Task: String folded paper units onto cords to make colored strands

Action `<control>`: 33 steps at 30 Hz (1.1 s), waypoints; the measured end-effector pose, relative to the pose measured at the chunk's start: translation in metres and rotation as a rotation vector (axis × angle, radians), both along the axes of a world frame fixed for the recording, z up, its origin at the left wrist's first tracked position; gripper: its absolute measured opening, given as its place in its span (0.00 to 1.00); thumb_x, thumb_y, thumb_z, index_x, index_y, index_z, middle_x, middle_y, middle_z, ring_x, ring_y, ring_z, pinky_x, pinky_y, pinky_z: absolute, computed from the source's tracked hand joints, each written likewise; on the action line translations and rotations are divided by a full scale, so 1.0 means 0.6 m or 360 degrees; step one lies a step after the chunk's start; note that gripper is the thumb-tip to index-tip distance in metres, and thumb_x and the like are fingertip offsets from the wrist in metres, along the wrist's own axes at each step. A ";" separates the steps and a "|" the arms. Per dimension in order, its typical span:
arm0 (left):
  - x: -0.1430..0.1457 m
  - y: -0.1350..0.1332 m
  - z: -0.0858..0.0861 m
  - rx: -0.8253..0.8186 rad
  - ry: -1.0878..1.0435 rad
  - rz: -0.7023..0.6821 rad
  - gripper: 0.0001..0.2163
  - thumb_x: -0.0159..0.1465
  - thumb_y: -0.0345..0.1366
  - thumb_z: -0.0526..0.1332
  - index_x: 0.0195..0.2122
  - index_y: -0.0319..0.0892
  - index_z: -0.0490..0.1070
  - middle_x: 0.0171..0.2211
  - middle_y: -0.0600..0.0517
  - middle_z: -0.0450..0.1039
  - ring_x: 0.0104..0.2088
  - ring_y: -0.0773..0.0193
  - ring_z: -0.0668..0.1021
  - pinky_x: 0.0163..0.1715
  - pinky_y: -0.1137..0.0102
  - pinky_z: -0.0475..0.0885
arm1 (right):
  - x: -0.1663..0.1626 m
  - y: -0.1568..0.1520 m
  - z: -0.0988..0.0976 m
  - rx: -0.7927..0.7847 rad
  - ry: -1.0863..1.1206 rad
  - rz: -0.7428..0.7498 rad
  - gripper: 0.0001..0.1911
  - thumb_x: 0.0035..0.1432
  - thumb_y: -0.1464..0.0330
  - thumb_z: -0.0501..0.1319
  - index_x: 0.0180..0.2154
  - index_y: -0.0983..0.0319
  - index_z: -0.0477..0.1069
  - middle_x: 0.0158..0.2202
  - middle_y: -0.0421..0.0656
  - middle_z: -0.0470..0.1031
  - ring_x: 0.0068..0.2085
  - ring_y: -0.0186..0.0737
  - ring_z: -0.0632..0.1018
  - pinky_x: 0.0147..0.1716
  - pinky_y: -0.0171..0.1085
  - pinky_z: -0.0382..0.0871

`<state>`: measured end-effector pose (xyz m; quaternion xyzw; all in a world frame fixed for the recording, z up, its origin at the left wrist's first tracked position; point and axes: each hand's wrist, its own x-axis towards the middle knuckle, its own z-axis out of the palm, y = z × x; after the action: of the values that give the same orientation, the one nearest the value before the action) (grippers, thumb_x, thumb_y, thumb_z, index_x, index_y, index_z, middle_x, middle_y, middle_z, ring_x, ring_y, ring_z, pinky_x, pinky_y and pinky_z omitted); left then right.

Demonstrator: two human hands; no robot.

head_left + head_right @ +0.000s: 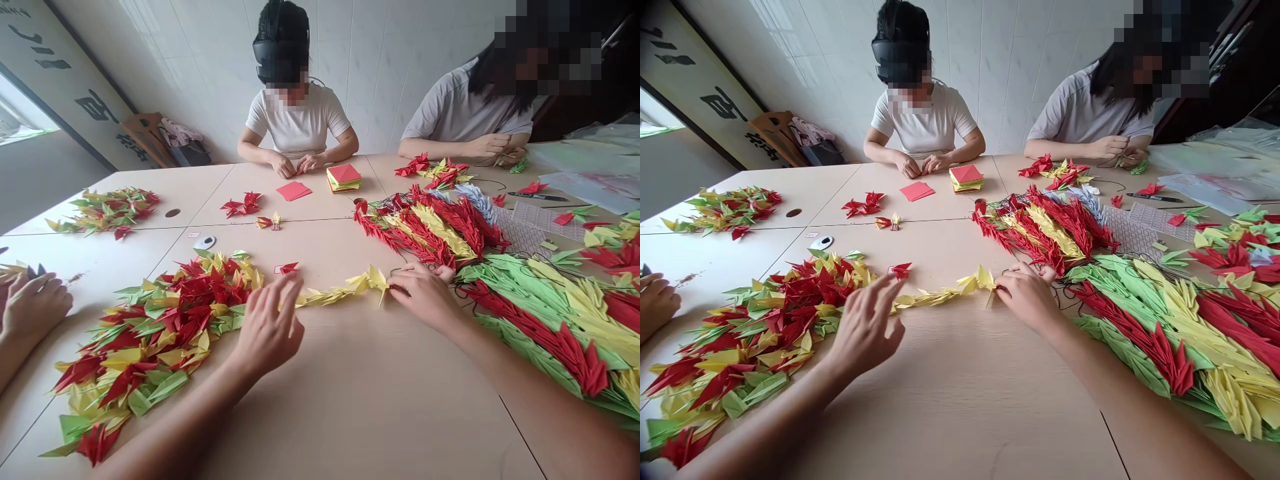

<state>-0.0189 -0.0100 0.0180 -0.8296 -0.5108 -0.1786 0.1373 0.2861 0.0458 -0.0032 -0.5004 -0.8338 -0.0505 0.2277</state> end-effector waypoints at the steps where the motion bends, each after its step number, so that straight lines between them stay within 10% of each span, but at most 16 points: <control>1: 0.006 -0.001 -0.010 -0.0081 -0.0040 -0.0107 0.29 0.59 0.31 0.55 0.63 0.40 0.53 0.61 0.38 0.61 0.55 0.48 0.70 0.54 0.56 0.62 | -0.006 -0.003 0.000 -0.0032 0.0011 0.0081 0.15 0.62 0.71 0.53 0.30 0.56 0.76 0.32 0.40 0.80 0.40 0.42 0.71 0.33 0.42 0.43; 7: 0.022 0.004 -0.045 -0.0394 -0.0136 -0.0359 0.32 0.61 0.44 0.61 0.63 0.38 0.54 0.55 0.40 0.69 0.56 0.48 0.69 0.56 0.56 0.58 | -0.044 -0.035 0.001 -0.0110 0.0014 0.0496 0.14 0.65 0.74 0.52 0.33 0.56 0.74 0.32 0.36 0.79 0.44 0.40 0.72 0.36 0.42 0.42; 12: 0.018 0.009 -0.030 -0.0539 -0.0073 -0.0259 0.17 0.60 0.43 0.62 0.48 0.45 0.69 0.44 0.47 0.77 0.48 0.50 0.72 0.47 0.55 0.58 | -0.045 -0.036 -0.004 -0.0051 0.0022 0.0571 0.13 0.65 0.73 0.54 0.31 0.58 0.74 0.30 0.37 0.79 0.44 0.39 0.72 0.37 0.42 0.42; 23: -0.014 0.026 -0.009 -0.0432 0.0181 0.0010 0.18 0.58 0.54 0.59 0.33 0.43 0.71 0.35 0.47 0.74 0.40 0.51 0.72 0.40 0.56 0.61 | -0.031 -0.022 -0.008 -0.0238 0.0090 0.0544 0.12 0.65 0.71 0.54 0.32 0.58 0.74 0.29 0.38 0.78 0.41 0.36 0.73 0.37 0.42 0.43; 30: -0.018 0.025 -0.009 -0.0286 0.0024 -0.0074 0.45 0.46 0.67 0.62 0.59 0.41 0.61 0.55 0.40 0.67 0.48 0.44 0.71 0.44 0.55 0.65 | -0.036 -0.025 -0.011 -0.0191 0.0188 0.0544 0.13 0.66 0.70 0.52 0.33 0.58 0.74 0.30 0.38 0.78 0.40 0.37 0.73 0.39 0.43 0.43; 33: 0.008 0.014 -0.003 -0.0374 -0.0171 -0.0236 0.40 0.53 0.64 0.59 0.59 0.42 0.59 0.56 0.41 0.67 0.50 0.47 0.72 0.47 0.56 0.66 | -0.045 -0.029 -0.016 -0.0128 0.0195 0.0575 0.12 0.66 0.70 0.54 0.33 0.57 0.74 0.30 0.38 0.79 0.40 0.36 0.73 0.39 0.43 0.43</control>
<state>-0.0140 -0.0018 0.0161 -0.8647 -0.4722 -0.1714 -0.0018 0.2594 0.0285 -0.0126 -0.3534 -0.8960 0.0549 0.2633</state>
